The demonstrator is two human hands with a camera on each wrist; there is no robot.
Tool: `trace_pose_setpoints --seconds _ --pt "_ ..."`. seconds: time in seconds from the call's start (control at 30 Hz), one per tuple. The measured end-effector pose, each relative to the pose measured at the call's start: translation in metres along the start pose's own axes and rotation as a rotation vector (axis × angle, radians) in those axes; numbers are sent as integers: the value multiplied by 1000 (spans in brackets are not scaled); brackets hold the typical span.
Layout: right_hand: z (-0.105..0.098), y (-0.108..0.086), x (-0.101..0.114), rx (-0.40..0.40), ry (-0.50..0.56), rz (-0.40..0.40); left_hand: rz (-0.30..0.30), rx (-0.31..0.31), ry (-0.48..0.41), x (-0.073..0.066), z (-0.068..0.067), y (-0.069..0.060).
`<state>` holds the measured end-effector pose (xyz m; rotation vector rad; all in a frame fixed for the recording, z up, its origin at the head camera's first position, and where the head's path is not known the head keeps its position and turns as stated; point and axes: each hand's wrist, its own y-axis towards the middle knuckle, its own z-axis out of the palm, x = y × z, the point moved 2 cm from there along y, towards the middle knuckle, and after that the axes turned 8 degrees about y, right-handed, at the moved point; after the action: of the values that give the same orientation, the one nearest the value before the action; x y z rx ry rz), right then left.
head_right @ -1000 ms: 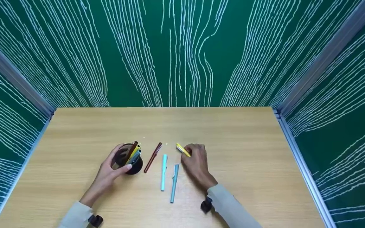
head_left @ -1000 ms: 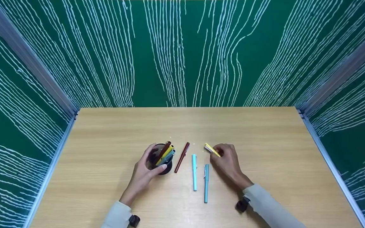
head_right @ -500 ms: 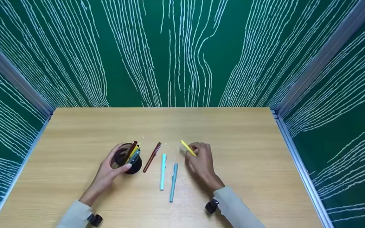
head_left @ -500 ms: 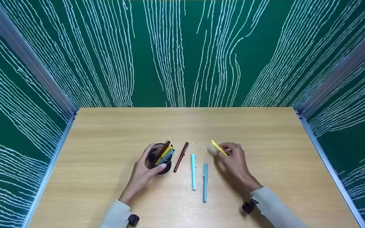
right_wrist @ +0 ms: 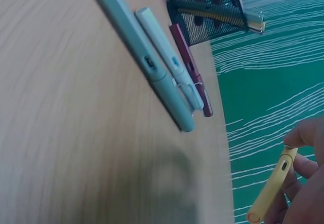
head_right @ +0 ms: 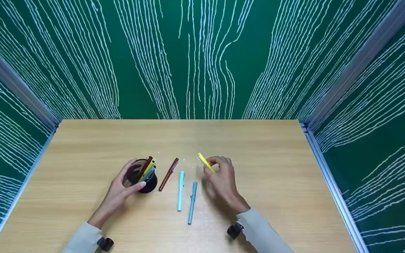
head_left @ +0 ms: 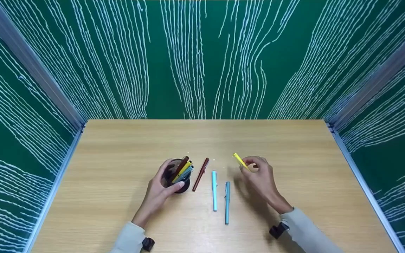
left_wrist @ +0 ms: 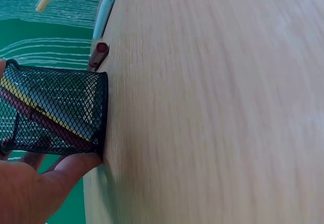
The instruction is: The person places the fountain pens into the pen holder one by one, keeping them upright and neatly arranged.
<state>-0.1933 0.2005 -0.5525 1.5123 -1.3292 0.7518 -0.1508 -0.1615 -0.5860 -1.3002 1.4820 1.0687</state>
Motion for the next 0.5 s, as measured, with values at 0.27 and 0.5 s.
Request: trace_pose_setpoints --seconds 0.27,0.5 --pt "2 -2 12 -11 17 -6 7 -2 -10 1 1 0" --pt "5 -3 21 -25 44 -44 28 2 -14 2 2 0"
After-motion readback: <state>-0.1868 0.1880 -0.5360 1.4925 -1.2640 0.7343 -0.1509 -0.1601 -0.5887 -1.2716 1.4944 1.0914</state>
